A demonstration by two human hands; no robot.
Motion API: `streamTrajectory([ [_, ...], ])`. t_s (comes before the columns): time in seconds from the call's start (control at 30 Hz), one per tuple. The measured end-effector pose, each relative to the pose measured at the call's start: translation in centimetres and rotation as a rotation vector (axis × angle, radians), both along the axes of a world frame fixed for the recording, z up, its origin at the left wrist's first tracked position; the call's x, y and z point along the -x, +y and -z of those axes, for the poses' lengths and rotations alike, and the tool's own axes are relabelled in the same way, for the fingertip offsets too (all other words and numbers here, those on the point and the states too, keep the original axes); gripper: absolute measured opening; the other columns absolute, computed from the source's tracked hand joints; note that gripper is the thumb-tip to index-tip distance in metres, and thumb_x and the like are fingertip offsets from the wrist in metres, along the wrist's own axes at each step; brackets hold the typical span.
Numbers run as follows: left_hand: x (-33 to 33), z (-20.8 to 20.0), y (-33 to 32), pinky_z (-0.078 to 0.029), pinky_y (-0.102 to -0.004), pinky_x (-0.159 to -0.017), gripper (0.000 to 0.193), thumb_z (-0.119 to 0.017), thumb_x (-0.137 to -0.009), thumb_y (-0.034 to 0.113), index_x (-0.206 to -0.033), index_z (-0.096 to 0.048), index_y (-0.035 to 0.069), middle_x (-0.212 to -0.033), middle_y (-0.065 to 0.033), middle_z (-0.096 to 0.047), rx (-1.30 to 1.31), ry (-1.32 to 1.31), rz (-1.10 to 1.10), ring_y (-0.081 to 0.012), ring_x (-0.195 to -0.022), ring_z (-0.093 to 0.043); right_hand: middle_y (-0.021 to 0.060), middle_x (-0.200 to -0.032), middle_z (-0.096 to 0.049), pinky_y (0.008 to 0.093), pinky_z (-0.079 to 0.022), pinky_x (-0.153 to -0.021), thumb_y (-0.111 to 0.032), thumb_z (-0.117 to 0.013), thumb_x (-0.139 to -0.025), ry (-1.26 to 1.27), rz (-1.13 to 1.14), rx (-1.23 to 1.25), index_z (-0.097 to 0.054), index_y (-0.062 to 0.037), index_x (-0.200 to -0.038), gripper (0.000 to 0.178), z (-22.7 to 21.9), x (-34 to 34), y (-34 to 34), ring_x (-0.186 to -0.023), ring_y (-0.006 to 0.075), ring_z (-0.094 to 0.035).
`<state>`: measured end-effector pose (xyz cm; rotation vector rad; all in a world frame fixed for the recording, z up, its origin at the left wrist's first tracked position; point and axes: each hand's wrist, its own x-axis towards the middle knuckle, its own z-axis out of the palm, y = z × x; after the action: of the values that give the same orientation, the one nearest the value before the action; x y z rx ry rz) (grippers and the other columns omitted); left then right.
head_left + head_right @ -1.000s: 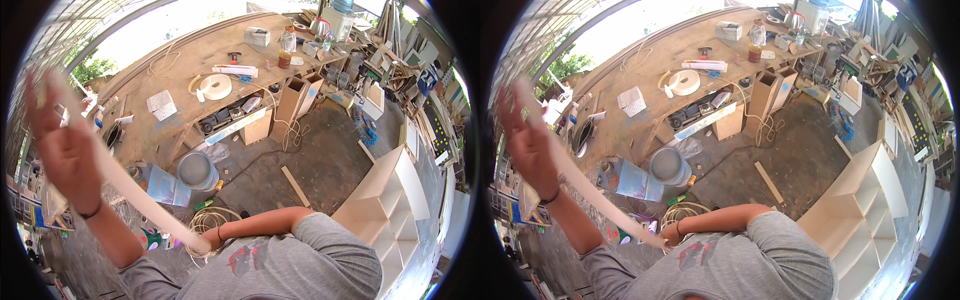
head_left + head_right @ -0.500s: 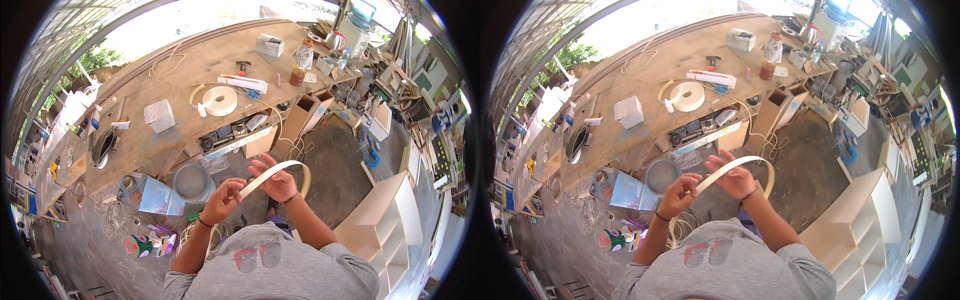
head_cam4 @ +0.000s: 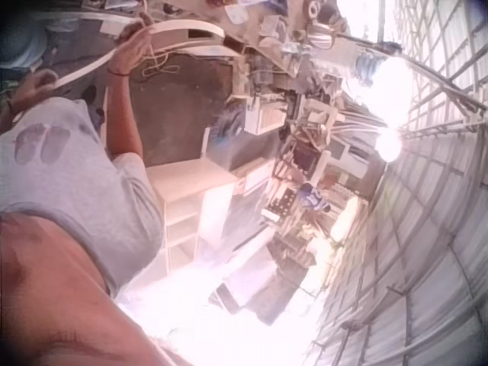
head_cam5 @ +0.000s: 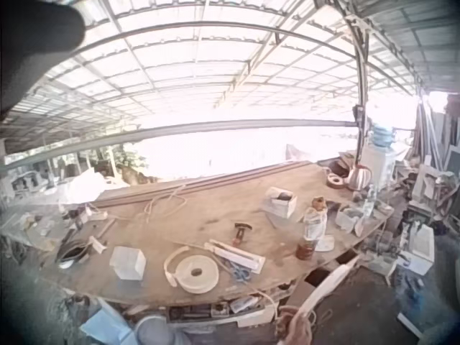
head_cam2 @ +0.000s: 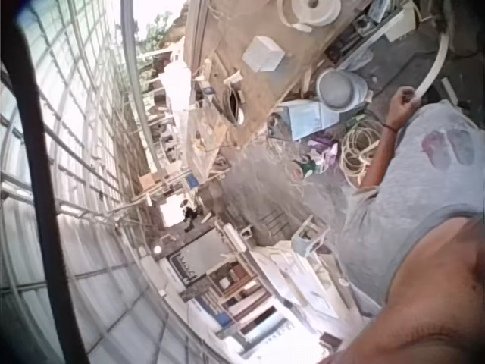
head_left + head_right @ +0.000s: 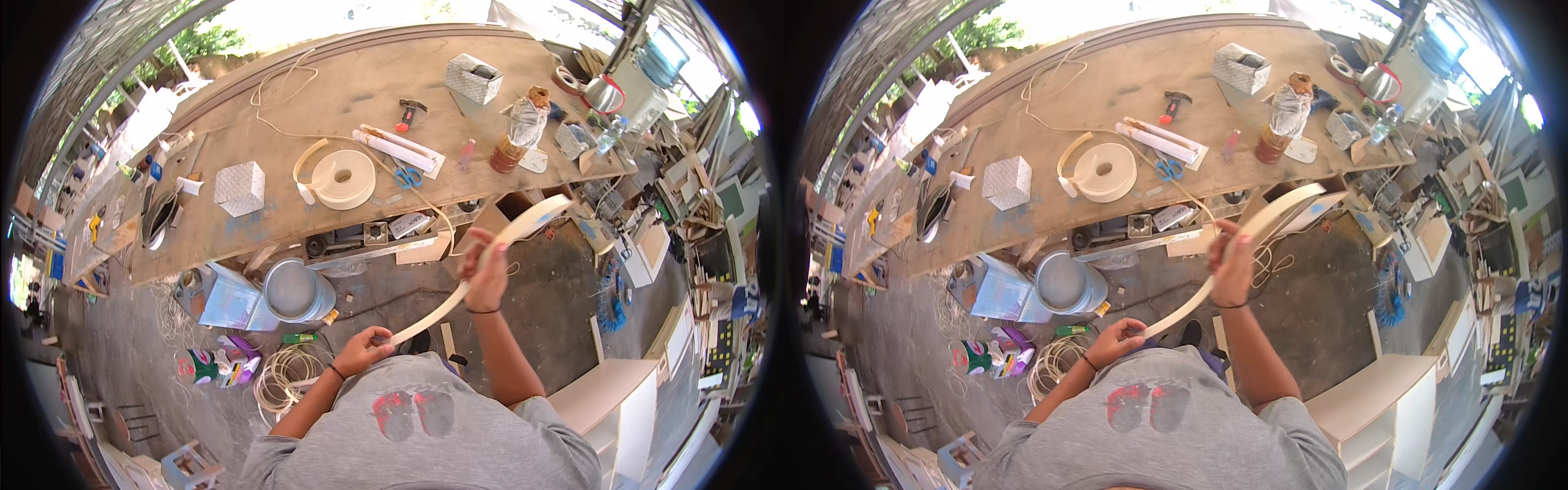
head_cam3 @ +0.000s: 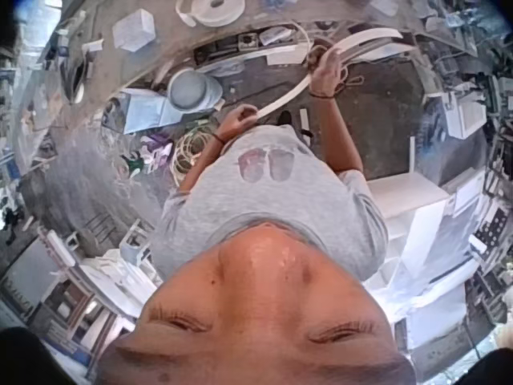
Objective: The person cuts a white rectangular object with scissors, then handles a long flexible strip, bending and shaping it. They apply glue to the white object and attach the strip, pressing it into place. The task occurs at a cluttered workbench with tools and materials visible.
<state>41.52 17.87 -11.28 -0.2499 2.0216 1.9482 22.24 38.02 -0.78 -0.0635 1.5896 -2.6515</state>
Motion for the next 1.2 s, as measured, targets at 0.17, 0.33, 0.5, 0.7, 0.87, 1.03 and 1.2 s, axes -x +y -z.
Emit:
streamTrajectory([
  [0.17,6.5,-4.5,0.8,-0.046,-0.0262,-0.084,0.041,-0.059,-0.095,0.036,-0.118,-0.057,0.002,-0.099,-0.0024,-0.063,-0.059,0.292,-0.358,-0.0111,-0.094,-0.057,0.0108,-0.067,-0.056,0.0351,-0.044,-0.054,-0.036,-0.047,-0.1,0.361,-0.474,-0.678,-0.051,-0.0028,-0.114,0.037,2.6,0.1,-6.2,-0.061,0.0215,-0.058],
  [0.33,14.4,-6.9,-0.4,-0.046,-0.0231,-0.073,0.032,-0.056,-0.098,0.03,-0.112,-0.059,0.001,-0.095,-0.003,-0.063,0.038,0.387,-0.578,-0.0093,-0.082,-0.056,0.0272,-0.081,-0.062,0.0531,-0.048,-0.065,-0.024,-0.048,-0.096,0.493,-0.582,-0.928,-0.037,-0.005,-0.125,0.036,4.0,1.9,-10.2,-0.079,0.0483,-0.059],
  [0.5,19.8,-5.9,-1.8,-0.045,-0.0241,-0.061,0.022,-0.056,-0.098,0.021,-0.099,-0.06,0.0,-0.079,-0.0035,-0.061,0.047,0.454,-0.773,-0.0066,-0.069,-0.053,0.0254,-0.098,-0.063,0.0477,-0.049,-0.074,-0.019,-0.053,-0.092,0.655,-0.579,-1.152,-0.035,0.0031,-0.134,0.05,3.7,6.4,-11.2,-0.092,0.0413,-0.061],
  [0.7,23.8,-4.6,-5.7,-0.044,-0.0216,-0.053,0.029,-0.045,-0.103,0.025,-0.092,-0.059,0.002,-0.067,-0.0002,-0.055,-0.156,0.322,-0.885,-0.0062,-0.058,-0.051,0.0181,-0.099,-0.063,0.0429,-0.051,-0.075,-0.034,-0.067,-0.084,0.514,-0.871,-1.164,-0.032,-0.0017,-0.144,0.077,2.2,9.4,-12.5,-0.09,0.0361,-0.061],
  [0.87,24.6,-3.5,-8.1,-0.039,-0.0202,-0.046,0.029,-0.049,-0.101,0.03,-0.089,-0.057,0.005,-0.063,0.0025,-0.049,-0.263,0.109,-0.869,-0.005,-0.049,-0.044,0.0155,-0.099,-0.064,0.0413,-0.047,-0.085,-0.038,-0.071,-0.083,0.529,-0.564,-1.033,-0.059,-0.0012,-0.118,0.052,6.8,21.6,-11.3,-0.095,0.0345,-0.059],
  [1.03,29.3,0.1,-4.4,-0.047,-0.032,-0.055,0.04,-0.068,-0.087,0.04,-0.098,-0.058,0.003,-0.064,-0.0036,-0.055,0.434,0.239,-0.824,-0.0155,-0.057,-0.055,0.0161,-0.126,-0.054,0.0477,-0.042,-0.096,-0.041,-0.073,-0.076,0.752,-0.388,-1.521,-0.048,-0.0092,-0.133,0.07,12.5,34.1,-12.7,-0.117,0.0358,-0.051],
  [1.2,37.5,4.0,-5.2,-0.051,-0.0485,-0.071,0.047,-0.069,-0.083,0.032,-0.118,-0.056,0.005,-0.086,-0.0229,-0.068,0.758,0.162,-0.935,-0.0426,-0.082,-0.065,0.0164,-0.132,-0.05,0.0493,-0.042,-0.096,-0.042,-0.072,-0.075,0.687,-0.543,-1.517,-0.042,-0.0145,-0.139,0.076,15.4,36.7,-13.2,-0.121,0.0374,-0.048],
])
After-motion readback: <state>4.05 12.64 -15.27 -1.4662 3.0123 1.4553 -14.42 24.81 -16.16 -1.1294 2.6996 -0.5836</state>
